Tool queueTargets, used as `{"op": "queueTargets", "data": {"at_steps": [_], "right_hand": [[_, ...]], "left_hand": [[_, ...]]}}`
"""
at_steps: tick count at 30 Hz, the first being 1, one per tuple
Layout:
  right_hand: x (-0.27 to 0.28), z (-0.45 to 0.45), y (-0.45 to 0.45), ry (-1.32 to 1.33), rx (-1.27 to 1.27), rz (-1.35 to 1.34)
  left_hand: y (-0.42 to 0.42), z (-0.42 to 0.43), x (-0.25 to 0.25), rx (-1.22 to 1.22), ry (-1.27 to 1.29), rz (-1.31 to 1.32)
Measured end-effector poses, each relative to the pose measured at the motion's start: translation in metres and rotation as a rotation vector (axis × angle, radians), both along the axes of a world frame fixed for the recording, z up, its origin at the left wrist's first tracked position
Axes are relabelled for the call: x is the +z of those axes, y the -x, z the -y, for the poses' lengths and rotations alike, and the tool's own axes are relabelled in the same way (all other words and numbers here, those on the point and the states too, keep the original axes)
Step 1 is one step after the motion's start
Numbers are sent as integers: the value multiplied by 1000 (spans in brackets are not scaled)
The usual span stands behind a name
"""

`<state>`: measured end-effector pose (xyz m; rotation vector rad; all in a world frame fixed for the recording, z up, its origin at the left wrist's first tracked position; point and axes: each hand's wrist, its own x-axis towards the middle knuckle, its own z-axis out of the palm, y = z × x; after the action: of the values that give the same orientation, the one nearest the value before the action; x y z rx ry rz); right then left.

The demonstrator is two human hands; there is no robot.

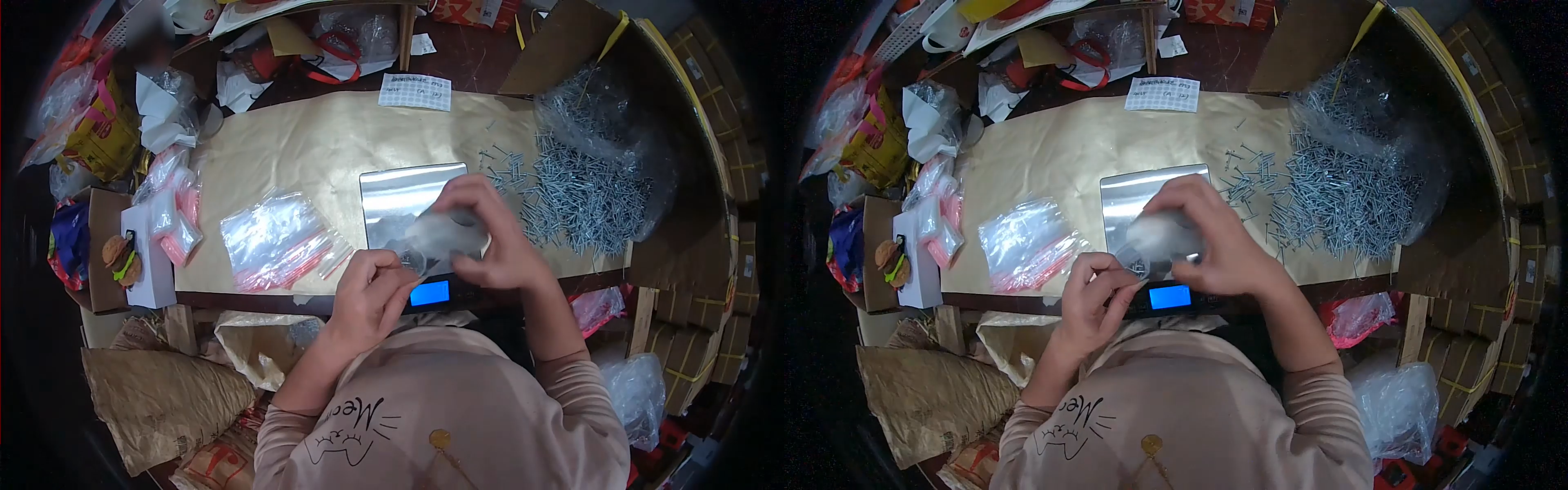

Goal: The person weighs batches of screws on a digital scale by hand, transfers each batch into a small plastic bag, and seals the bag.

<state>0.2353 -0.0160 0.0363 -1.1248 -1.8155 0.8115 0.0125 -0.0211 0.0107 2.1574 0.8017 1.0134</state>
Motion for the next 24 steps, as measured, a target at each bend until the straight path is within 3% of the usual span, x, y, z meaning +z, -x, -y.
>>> {"op": "queueTargets", "data": {"at_steps": [1,4,5,8,12,14,17,20,24], "right_hand": [[-9,-1,-3,35,-56,-61],[-41,-3,-11,248,-140,142],[-57,0,-14,165,-155,374],[-48,7,-4,22,-116,376],[-16,9,2,-27,141,149],[-4,12,7,-114,90,180],[2,16,9,-188,117,284],[1,18,16,-225,90,287],[-1,20,22,-242,57,282]], "left_hand": [[2,-1,0,14,-16,-11],[2,-3,6,49,13,51],[2,-5,8,61,35,86],[13,-2,7,7,280,96],[13,-3,6,-68,246,171],[13,-2,1,-94,237,249],[0,5,15,-24,424,298],[4,2,9,-12,301,94],[2,5,15,50,443,101]]}}
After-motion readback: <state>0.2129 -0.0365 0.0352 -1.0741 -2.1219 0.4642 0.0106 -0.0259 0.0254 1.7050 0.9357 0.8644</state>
